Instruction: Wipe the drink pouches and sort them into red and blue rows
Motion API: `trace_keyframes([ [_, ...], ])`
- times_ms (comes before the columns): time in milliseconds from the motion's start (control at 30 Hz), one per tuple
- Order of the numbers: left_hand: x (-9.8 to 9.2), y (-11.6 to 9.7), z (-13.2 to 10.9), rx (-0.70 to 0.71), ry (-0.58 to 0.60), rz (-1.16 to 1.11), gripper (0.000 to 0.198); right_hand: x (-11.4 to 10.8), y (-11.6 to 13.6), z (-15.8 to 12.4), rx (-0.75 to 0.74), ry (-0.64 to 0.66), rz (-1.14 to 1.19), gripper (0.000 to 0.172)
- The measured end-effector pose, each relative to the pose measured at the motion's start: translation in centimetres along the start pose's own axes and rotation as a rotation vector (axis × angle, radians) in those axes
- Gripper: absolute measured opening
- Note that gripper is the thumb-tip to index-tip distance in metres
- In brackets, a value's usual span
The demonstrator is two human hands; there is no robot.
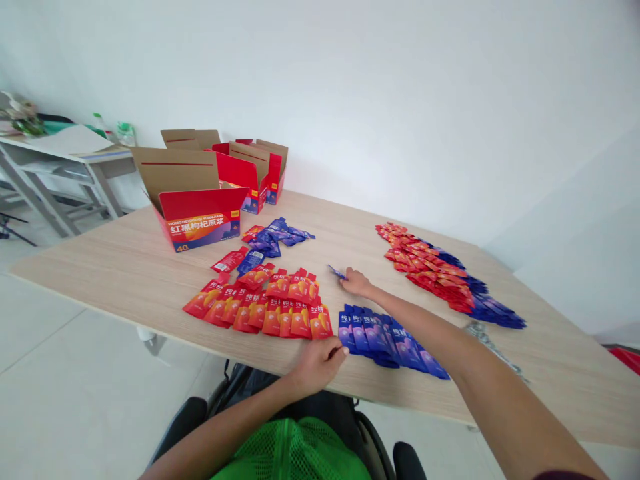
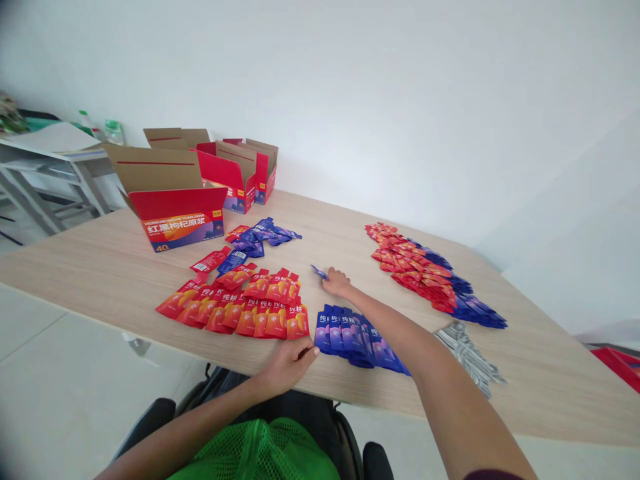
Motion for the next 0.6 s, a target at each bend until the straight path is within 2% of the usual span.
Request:
trace_keyframes([
  [133,-0.1,-0.1,-0.1,0.011,-0.011,-0.009,0.035,-0.7,-1.3,-1.1,0.015,-0.083,0.145,0.03],
  [300,0.0,0.1,0.0,0.028,-0.03,-0.044,0.035,-2.1,-4.0,-2.5,0.09,-0.151,0.386,0.027],
  [467,0.0,0.4,0.1,0.025,-0.029,-0.019,0.034,-2.9,-5.6,-5.1,0.045,-0.131,0.599,0.02],
  [600,0.0,0.2,0.1,0.018,-0.022,-0.001,0.034,-2.7,-7.8,-8.0,0.042,-0.061,0.581,0.023],
])
Point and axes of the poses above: each hand's wrist, its own z-axis towards the middle knuckle, its own x-axis out of the palm, y = z × x, the point moved 9 cm from there along z, towards the middle knuckle, and after that the axes turned 14 degrees about -z, right-handed, at the moved point
